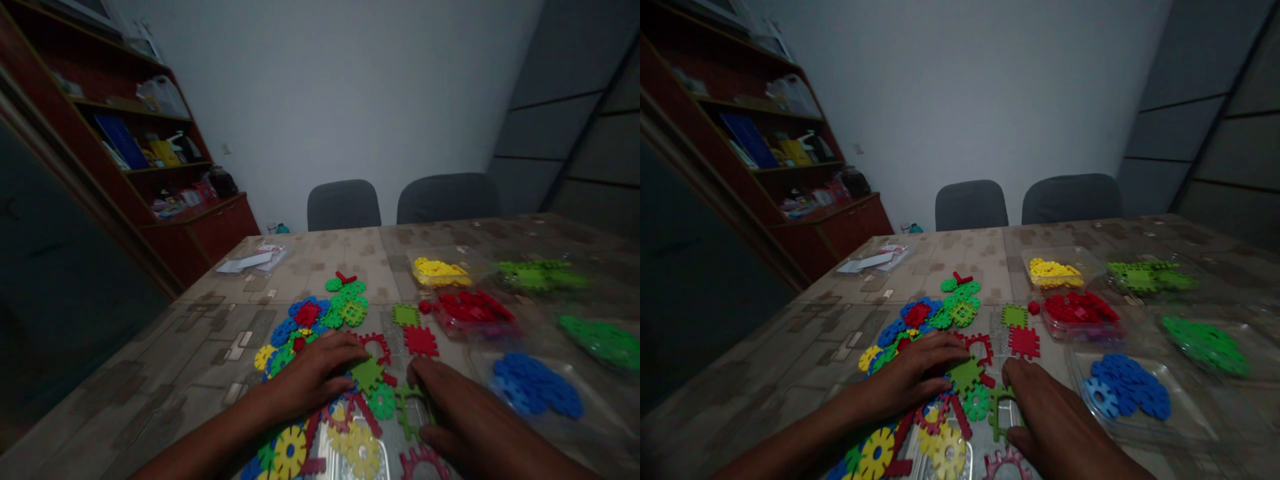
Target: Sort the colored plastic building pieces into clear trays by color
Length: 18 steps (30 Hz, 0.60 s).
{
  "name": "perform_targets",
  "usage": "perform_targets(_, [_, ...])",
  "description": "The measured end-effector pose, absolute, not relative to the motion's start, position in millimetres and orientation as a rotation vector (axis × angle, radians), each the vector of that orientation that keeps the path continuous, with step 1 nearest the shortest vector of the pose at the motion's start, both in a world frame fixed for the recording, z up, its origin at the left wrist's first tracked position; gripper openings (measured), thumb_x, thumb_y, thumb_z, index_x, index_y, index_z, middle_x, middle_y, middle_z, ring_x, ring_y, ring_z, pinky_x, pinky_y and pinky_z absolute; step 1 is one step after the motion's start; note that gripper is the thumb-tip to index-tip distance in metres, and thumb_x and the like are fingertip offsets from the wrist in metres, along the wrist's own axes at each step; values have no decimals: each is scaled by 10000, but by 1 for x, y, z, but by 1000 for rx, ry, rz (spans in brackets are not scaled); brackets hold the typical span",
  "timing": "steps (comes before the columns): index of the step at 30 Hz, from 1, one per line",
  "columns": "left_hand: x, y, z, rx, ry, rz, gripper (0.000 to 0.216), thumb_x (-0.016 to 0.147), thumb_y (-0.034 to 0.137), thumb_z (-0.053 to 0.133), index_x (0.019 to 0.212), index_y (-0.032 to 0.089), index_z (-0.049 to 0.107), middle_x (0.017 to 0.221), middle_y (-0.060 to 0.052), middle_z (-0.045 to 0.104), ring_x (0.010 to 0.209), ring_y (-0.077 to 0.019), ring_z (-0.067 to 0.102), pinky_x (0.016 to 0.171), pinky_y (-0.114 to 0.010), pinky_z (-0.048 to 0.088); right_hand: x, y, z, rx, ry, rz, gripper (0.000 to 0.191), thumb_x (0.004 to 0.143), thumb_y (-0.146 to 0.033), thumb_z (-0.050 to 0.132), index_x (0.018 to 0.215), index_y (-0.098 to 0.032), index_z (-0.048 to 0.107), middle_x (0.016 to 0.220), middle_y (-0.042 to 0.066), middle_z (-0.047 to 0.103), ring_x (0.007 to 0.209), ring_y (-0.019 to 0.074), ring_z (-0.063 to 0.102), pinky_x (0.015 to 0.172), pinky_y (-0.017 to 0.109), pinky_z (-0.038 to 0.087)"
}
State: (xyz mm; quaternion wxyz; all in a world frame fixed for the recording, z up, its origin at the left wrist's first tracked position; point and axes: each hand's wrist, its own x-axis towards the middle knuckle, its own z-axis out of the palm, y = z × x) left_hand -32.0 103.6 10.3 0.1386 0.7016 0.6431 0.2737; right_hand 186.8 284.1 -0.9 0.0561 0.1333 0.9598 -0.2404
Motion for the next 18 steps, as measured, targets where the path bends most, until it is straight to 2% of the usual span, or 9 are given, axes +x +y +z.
perform_targets(6, [-33, 102, 9, 2043, 1840, 822, 305, 1003, 210, 543, 1305, 249, 564, 1270, -80, 647, 1180, -237, 568, 1058, -410, 409, 187, 284, -2, 416, 2908, -830, 612, 771, -133, 654, 1361, -211, 510, 1430, 144, 519, 1281, 340, 508, 1051, 476, 430])
perform_targets(8, [-33, 102, 11, 2052, 1817, 826, 316, 992, 226, 571, 1308, 243, 564, 1248, -82, 659, 1154, -240, 582, 1048, -415, 411, 185, 285, 0, 428, 2950, -846, 495, 810, -161, 624, 1294, -231, 551, 1343, 121, 586, 1204, 315, 562, 982, 460, 462])
perform_targets(11, [-33, 102, 12, 2045, 1792, 844, 410, 962, 238, 623, 1360, 259, 529, 1247, -80, 651, 1159, -249, 571, 1034, -414, 424, 181, 288, 6, 423, 2963, -849, 152, 889, -204, 527, 1001, -225, 627, 1039, 75, 676, 935, 255, 635, 771, 388, 482])
perform_targets(12, [-32, 101, 13, 2036, 1789, 849, 443, 950, 236, 639, 1375, 270, 517, 1261, -77, 643, 1178, -252, 560, 1043, -418, 421, 179, 289, 8, 425, 2954, -856, 112, 903, -218, 509, 919, -220, 619, 965, 66, 671, 869, 241, 628, 726, 369, 463])
perform_targets(13, [-32, 100, 13, 2022, 1791, 849, 472, 940, 227, 651, 1386, 281, 507, 1279, -74, 633, 1197, -255, 550, 1053, -423, 417, 178, 290, 10, 434, 2953, -871, 112, 908, -231, 503, 879, -216, 610, 934, 63, 665, 844, 236, 620, 710, 360, 448])
perform_targets(18, [-29, 95, 15, 1921, 1850, 857, 672, 887, 144, 687, 1462, 345, 404, 1383, -69, 556, 1268, -270, 511, 1062, -456, 434, 172, 287, 17, 436, 2956, -1170, 150, 921, -267, 476, 936, -215, 616, 936, 61, 667, 866, 222, 611, 736, 336, 430])
